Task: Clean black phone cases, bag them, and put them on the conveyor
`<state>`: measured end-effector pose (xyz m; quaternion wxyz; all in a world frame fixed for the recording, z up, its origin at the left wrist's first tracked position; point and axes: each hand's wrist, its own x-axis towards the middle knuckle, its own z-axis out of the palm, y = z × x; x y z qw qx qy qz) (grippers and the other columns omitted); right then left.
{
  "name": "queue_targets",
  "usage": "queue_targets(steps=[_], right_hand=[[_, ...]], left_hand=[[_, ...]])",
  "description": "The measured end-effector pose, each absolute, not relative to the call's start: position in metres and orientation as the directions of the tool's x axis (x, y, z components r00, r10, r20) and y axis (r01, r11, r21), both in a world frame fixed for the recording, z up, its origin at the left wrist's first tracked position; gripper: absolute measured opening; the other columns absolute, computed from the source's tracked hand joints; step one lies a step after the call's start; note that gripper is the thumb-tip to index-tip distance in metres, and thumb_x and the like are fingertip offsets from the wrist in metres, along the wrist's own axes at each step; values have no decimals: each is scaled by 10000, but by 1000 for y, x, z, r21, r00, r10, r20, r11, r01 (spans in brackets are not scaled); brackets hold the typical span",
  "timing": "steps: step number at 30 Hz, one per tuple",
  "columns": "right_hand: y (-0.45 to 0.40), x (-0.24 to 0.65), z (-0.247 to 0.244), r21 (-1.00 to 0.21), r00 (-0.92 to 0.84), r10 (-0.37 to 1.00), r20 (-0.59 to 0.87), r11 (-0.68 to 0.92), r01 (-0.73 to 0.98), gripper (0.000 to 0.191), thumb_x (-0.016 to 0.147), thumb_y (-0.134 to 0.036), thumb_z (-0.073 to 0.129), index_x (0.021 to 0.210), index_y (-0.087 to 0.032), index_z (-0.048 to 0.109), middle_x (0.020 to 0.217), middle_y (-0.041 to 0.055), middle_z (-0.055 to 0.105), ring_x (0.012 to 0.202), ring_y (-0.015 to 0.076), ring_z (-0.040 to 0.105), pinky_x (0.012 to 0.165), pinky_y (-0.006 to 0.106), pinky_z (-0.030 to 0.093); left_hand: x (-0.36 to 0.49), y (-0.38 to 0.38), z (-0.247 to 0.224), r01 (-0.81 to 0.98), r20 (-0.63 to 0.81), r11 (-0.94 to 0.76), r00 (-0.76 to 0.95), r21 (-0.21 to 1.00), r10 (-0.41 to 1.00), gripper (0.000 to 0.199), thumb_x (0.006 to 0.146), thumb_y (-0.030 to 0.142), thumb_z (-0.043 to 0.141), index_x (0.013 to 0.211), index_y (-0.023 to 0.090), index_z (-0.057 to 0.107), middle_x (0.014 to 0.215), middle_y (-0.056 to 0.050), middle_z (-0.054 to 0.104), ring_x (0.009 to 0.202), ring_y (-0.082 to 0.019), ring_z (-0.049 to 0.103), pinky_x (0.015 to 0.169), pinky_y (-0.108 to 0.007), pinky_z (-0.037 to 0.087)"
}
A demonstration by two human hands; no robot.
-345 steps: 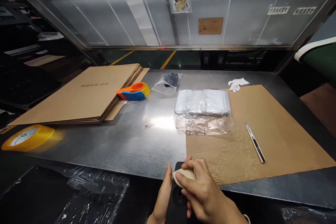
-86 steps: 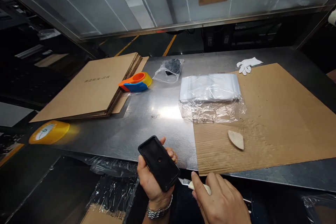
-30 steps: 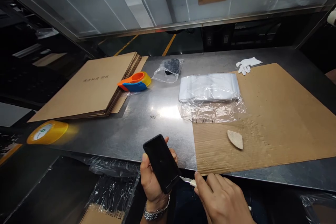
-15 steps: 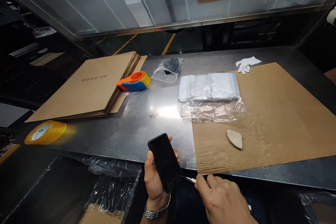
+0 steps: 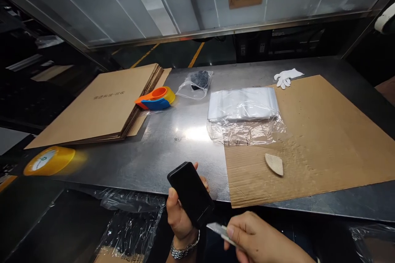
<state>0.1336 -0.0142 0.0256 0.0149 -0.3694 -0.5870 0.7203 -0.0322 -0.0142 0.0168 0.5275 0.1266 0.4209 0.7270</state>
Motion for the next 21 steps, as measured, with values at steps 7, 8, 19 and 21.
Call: queue_targets(steps=[7, 8, 19, 21], right_hand=[[-18, 126, 15, -827, -727, 535, -431, -557, 80, 423, 879, -558, 391, 840, -155, 512, 504, -78, 424, 373, 29, 306, 375, 142, 217], [-17, 126, 15, -847, -691, 580, -433, -524, 91, 409, 874, -556, 404, 831, -161, 500, 511, -76, 423, 381, 36, 321, 378, 148, 232], [1, 126, 37, -834, -613, 789, -31, 318, 452, 162, 915, -252, 424, 813, -206, 541, 723, 7, 550, 633, 131, 502, 577, 241, 352], [4, 124, 39, -791, -682, 731, 14, 426, 440, 215, 917, -242, 427, 730, -195, 524, 680, 2, 538, 595, 119, 483, 547, 237, 323]], left_hand=[[-35, -5, 20, -791, -364, -16, -299, 612, 882, 514, 805, 538, 450, 1093, 144, 613, 621, -50, 564, 546, -141, 487, 475, -225, 397], [-35, -4, 20, -807, -384, 5, -275, 590, 881, 510, 813, 533, 443, 1086, 138, 616, 613, -48, 559, 540, -138, 484, 480, -225, 396], [-16, -4, 10, -878, -643, 385, 124, 283, 756, 527, 853, 516, 392, 977, 72, 646, 545, -67, 583, 439, -124, 499, 449, -217, 385], [-11, -5, 10, -875, -665, 406, 141, 262, 734, 509, 856, 491, 412, 941, 56, 662, 549, -82, 610, 457, -130, 529, 461, -217, 408]])
